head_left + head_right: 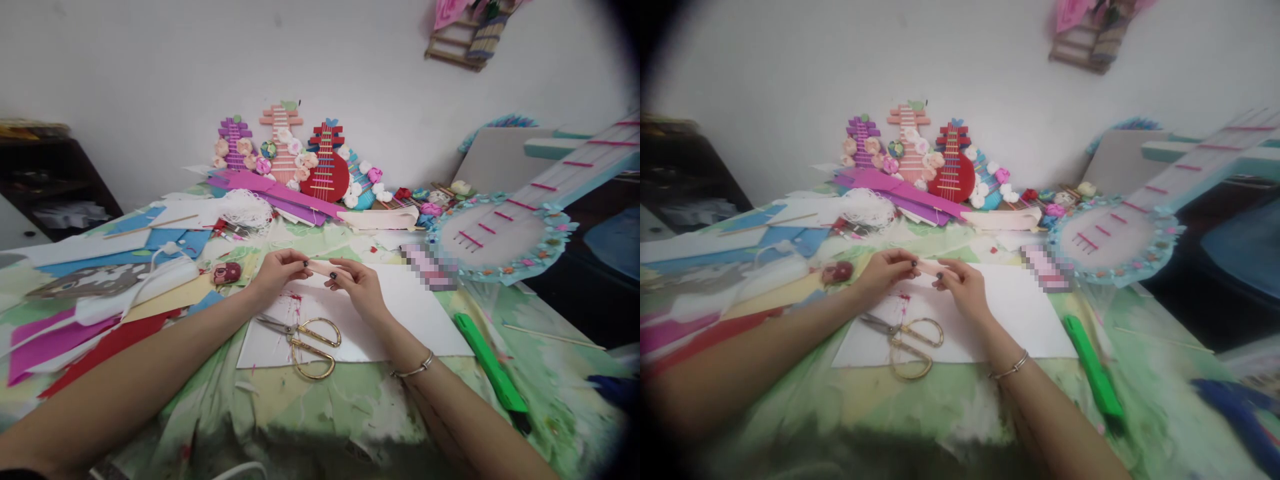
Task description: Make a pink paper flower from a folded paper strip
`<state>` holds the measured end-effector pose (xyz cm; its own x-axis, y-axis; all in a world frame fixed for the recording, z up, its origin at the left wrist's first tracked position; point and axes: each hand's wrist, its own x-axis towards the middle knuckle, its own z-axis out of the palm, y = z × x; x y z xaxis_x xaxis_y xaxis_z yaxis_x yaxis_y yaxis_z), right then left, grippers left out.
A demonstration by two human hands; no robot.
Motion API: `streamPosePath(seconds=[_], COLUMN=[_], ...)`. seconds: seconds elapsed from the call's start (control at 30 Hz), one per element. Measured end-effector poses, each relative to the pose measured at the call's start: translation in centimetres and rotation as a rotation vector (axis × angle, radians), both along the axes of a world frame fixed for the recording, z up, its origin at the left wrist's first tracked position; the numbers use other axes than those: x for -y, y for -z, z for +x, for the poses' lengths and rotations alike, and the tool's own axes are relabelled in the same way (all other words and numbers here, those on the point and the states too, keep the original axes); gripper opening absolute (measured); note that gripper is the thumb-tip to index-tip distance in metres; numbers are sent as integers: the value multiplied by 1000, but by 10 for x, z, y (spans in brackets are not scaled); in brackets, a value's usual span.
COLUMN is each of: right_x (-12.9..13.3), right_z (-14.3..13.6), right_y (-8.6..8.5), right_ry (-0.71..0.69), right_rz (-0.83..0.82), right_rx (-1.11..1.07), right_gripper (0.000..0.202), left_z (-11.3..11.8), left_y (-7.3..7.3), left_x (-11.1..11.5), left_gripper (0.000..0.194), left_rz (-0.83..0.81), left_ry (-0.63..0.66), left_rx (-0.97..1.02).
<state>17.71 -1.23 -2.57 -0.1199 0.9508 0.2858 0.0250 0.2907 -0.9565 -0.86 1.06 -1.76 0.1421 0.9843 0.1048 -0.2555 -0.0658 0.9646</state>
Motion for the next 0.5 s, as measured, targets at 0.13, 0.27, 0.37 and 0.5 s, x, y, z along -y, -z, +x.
streamPosePath(seconds=[0.13,0.27,0.37,0.5], right_x=[1,2,3,3], right_z=[-1,-1,-1,-1], right_y=[0,-2,-2,-3], right_ry=[8,30,55,63], right_rz=[7,-18,-38,-47], right_rx=[-38,-37,-30,-27], right_gripper=[32,33,34,34], left_z=[-2,-3,-4,-4], left_y=[3,5,5,6], left_x=[-2,-4,-5,-6], left_gripper=[17,16,15,15], left_rz=[-47,-77,-86,-85], left_ry=[46,62,69,66], left_rx=[37,60,73,78])
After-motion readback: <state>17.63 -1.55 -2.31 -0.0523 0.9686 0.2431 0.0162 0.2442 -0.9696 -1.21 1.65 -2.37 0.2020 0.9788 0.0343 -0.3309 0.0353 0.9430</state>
